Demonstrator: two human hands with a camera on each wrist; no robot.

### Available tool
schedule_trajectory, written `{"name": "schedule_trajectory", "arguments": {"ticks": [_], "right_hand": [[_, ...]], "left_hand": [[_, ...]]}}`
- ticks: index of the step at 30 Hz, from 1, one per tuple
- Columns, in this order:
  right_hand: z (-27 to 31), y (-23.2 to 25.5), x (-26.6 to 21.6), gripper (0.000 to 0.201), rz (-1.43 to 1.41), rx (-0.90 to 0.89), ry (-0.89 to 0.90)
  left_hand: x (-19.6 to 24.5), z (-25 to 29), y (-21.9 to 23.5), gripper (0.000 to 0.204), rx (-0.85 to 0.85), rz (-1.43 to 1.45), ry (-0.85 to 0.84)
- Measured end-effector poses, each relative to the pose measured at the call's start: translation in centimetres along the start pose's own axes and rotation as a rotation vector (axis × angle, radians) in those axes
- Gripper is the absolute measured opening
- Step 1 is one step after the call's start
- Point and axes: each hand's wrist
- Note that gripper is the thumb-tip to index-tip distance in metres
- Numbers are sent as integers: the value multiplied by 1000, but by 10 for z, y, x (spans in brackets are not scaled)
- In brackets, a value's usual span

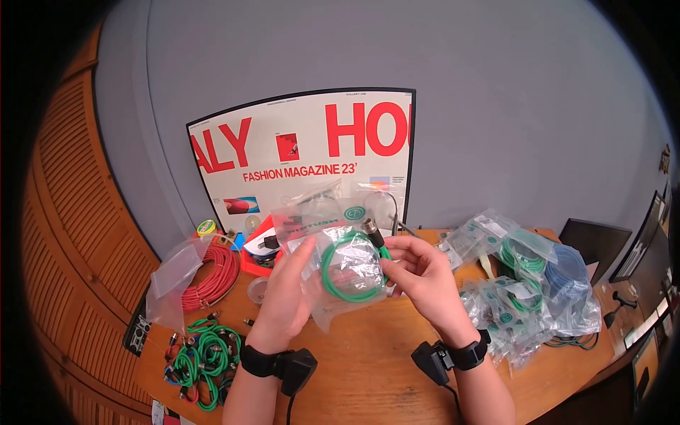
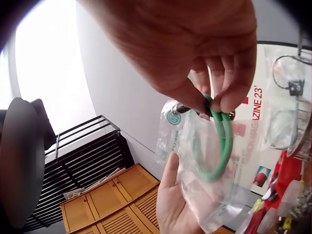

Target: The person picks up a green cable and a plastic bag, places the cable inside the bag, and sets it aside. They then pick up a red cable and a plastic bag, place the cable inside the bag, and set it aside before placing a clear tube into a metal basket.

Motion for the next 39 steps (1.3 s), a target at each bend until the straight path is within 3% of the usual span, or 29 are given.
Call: {"name": "schedule_trajectory", "arguments": {"ticks": [8, 13, 20, 22, 24, 26, 30, 32, 39], "right_hand": [[2, -2, -2, 23, -195, 57, -91], [3, 0, -4, 19, 66, -61, -128], [1, 0, 4, 24, 73, -99, -130], [-1, -1, 17, 32, 91, -55, 36], [0, -1, 15, 34, 94, -54, 38], [1, -2, 12, 36, 97, -53, 39], [5, -7, 0, 36, -13, -8, 40], [6, -8, -2, 36, -62, 4, -5], [6, 1, -3, 33, 292, -122, 127]], "left_hand": [[9, 2, -11, 45, -13, 96, -85], [10, 4, -16, 44, -11, 10, -118], [8, 4, -20, 46, -67, -70, -114], [7, 5, -17, 44, -76, -108, -120], [5, 7, -16, 43, -85, -146, -126], [2, 8, -16, 39, 14, -393, -230], [-2, 6, -10, 34, 117, -384, -197], [-4, 3, -9, 30, 138, -215, -166], [-5, -3, 2, 35, 72, -239, -118]]}}
Point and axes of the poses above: each hand's wrist, its own z-axis away from the middle knuckle, its own y-axis out of the back of the hand, x = y × z, and after that the axes turned 1 degree about -z, right-handed
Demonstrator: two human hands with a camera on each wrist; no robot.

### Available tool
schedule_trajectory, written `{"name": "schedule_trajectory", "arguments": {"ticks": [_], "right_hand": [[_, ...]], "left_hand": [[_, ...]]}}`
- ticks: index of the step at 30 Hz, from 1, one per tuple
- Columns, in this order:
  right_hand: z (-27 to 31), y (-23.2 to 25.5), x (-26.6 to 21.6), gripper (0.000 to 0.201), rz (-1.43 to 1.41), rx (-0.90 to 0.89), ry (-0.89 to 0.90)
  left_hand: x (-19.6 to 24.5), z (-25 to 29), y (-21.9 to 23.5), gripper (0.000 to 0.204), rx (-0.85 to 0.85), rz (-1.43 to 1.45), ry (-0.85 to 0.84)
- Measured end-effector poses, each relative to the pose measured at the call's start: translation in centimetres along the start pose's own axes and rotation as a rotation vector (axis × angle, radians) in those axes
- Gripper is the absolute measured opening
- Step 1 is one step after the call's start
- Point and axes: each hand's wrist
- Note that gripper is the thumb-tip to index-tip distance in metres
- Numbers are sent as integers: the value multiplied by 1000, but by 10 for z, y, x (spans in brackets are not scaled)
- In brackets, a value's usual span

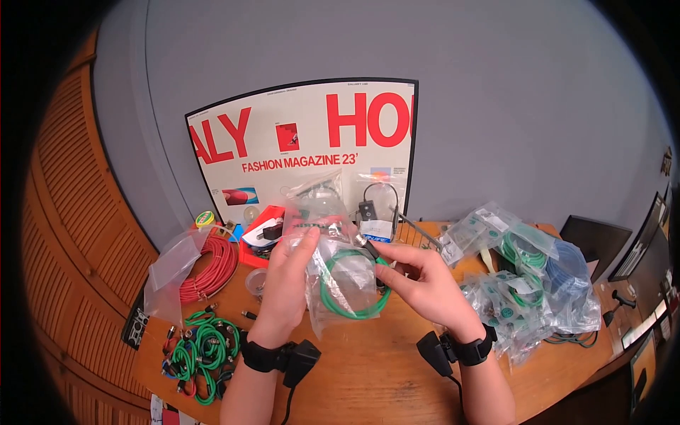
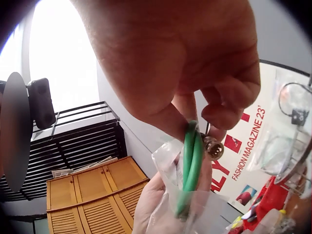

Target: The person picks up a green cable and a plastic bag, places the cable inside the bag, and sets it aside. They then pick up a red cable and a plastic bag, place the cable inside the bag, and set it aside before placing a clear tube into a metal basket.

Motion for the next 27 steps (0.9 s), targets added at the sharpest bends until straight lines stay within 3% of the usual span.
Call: {"name": "schedule_trajectory", "arguments": {"ticks": [5, 11, 17, 20, 22, 27], "right_hand": [[1, 4, 1, 33, 53, 14, -21], [1, 5, -2, 32, 100, 44, 8], [0, 3, -1, 30, 87, 44, -46], [0, 1, -4, 29, 44, 24, -85], [0, 1, -1, 29, -203, 10, -180], [-4, 8, 1, 30, -321, 35, -150]], "left_hand": [[7, 3, -11, 36, -90, -149, -81], [12, 5, -15, 29, 30, -74, -151], [24, 4, -3, 20, -54, -275, -179], [18, 1, 1, 18, -12, -278, -160], [14, -1, 4, 18, 17, -212, -155], [11, -4, 9, 17, 119, -84, -136]]}}
Point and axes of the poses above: each hand's wrist, its own z-axis away from the middle knuckle, its own y-axis out of the back of the hand, x = y × z, and after that the axes turned 1 degree about -z, right-handed
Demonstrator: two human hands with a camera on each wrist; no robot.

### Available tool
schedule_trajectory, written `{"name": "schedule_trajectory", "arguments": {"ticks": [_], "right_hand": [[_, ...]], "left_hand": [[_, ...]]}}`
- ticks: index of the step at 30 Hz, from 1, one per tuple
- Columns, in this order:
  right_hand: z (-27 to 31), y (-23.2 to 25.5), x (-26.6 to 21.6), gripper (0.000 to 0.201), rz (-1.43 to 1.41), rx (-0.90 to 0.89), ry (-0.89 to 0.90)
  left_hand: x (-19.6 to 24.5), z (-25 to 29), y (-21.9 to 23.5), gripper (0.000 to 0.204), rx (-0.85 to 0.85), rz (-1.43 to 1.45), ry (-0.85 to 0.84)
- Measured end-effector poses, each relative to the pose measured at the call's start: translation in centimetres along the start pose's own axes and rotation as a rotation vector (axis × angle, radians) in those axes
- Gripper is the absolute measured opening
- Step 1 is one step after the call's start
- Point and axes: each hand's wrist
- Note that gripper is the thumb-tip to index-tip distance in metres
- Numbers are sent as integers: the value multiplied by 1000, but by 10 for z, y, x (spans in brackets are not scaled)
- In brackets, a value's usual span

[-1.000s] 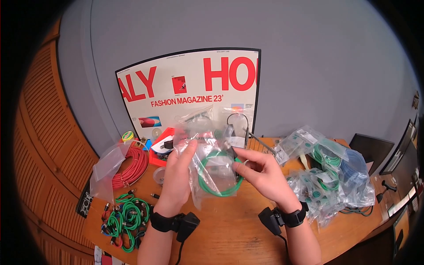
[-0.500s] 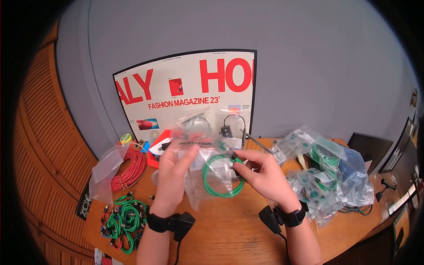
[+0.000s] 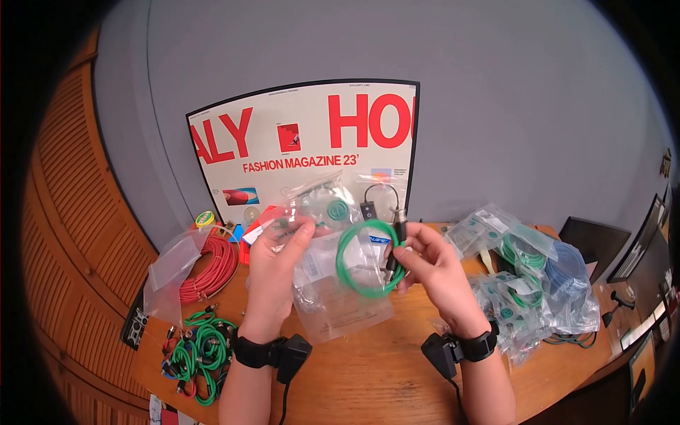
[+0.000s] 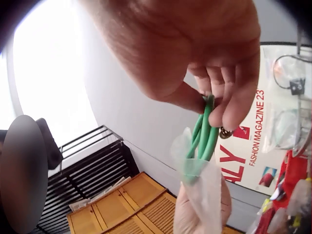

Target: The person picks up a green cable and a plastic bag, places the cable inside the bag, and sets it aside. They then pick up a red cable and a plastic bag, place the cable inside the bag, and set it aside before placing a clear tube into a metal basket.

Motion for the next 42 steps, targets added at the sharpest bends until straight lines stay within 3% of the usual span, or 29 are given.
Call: {"name": "schedule_trajectory", "arguments": {"ticks": [2, 11, 13, 16, 20, 23, 26, 29, 36, 39, 42], "right_hand": [[-1, 2, -5, 30, -224, 86, -49], [-10, 14, 25, 24, -523, 194, -144], [-11, 17, 37, 28, -751, 82, -215], [-16, 20, 52, 32, -749, -1, -264], [-14, 11, 40, 49, -809, 58, -408], [-15, 16, 45, 58, -844, 10, -413], [-15, 22, 55, 65, -641, -107, -326], [-19, 22, 65, 61, -459, -208, -352], [-15, 8, 35, 51, -585, -30, -155], [-11, -1, 25, 50, -340, -39, 48], [-1, -12, 15, 55, -13, -185, 139]], "left_hand": [[-1, -2, 1, 17, 47, 69, -18], [2, 0, -3, 16, 46, 147, 39], [-1, -1, 0, 18, 35, 131, 42], [-5, -2, 1, 21, 21, 116, 42], [-4, -1, -1, 21, 30, 124, 46], [-3, -2, 1, 18, 21, 78, 52], [-4, -1, 1, 19, 25, 45, 51], [-8, -2, 1, 21, 12, 27, 36], [-3, 0, 1, 17, -44, 75, 117], [0, 4, -6, 20, -269, 192, 343], [-13, 5, -5, 22, -266, 65, 228]]}}
Point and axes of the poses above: each hand's wrist, its own z-axis away from the middle knuckle, its own y-axis out of the back of the hand, x = y × z, and after that the axes turned 1 degree about -z, right-handed
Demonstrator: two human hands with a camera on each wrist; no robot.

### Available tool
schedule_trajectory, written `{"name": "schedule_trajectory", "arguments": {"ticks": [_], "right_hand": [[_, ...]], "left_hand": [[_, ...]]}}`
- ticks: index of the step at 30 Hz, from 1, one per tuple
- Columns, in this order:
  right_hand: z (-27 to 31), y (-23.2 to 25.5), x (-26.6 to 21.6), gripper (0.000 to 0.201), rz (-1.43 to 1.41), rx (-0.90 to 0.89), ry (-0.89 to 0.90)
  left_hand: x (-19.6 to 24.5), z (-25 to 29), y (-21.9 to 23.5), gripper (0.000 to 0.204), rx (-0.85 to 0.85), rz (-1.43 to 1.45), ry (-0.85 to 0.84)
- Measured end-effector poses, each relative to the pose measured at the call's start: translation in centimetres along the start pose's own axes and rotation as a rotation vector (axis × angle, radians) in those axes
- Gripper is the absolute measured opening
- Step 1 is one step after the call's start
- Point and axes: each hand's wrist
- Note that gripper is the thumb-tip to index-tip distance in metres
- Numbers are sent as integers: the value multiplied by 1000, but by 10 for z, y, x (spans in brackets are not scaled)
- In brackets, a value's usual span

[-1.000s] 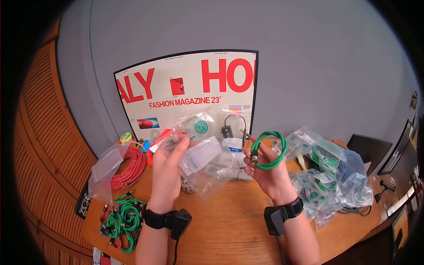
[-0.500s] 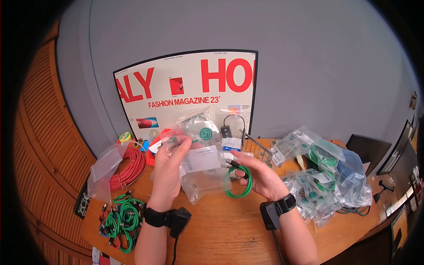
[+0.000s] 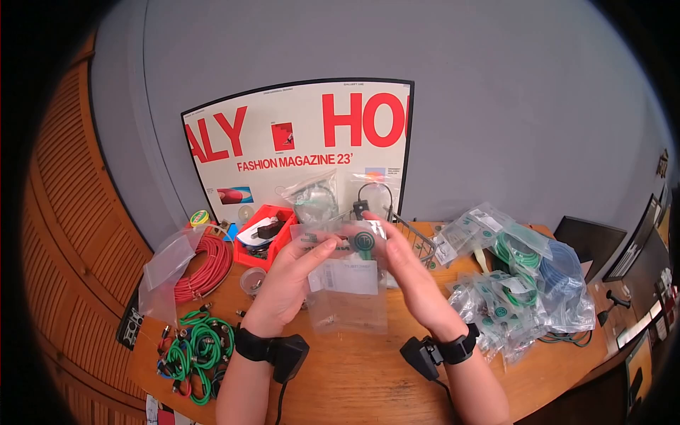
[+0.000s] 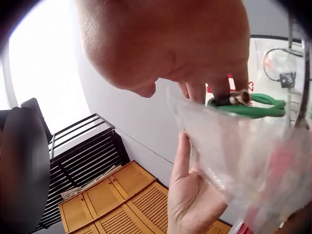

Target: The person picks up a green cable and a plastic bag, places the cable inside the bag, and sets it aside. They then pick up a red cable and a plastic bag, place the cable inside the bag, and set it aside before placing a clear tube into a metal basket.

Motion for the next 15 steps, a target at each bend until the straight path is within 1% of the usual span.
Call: {"name": "schedule_trajectory", "arguments": {"ticks": [1, 3, 4, 6, 7, 9, 10, 12, 15], "right_hand": [[1, -3, 0, 55, 0, 1, -1], [4, -6, -1, 61, 89, -80, -4], [4, -7, -2, 61, 88, -79, -4], [4, -9, -5, 63, -12, -99, -13], [2, -8, -2, 63, -11, -101, -14], [-2, -4, 7, 66, -180, -206, 43], [-2, -4, 7, 66, -180, -208, 41], [-2, -6, 7, 68, -228, -119, 38], [-3, -7, 5, 68, -312, -126, 45]], "left_hand": [[0, 0, 0, 22, 0, 0, 2], [2, -1, 0, 22, 3, 32, 16], [0, -1, 1, 22, 2, 31, 17], [-5, -2, 3, 20, 49, -46, 14], [-7, -3, 1, 20, 51, -45, 13], [-12, -4, -5, 18, 62, -225, -130], [-12, -4, -7, 18, 63, -223, -130], [-11, -3, -10, 16, 68, -310, -151], [-11, -2, -9, 17, 77, -360, -199]]}}
Point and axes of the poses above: each hand's wrist, its own z-axis away from the middle knuckle, its own y-axis out of the back of the hand, x = y × z, and after that the axes turned 1 degree about -z, right-handed
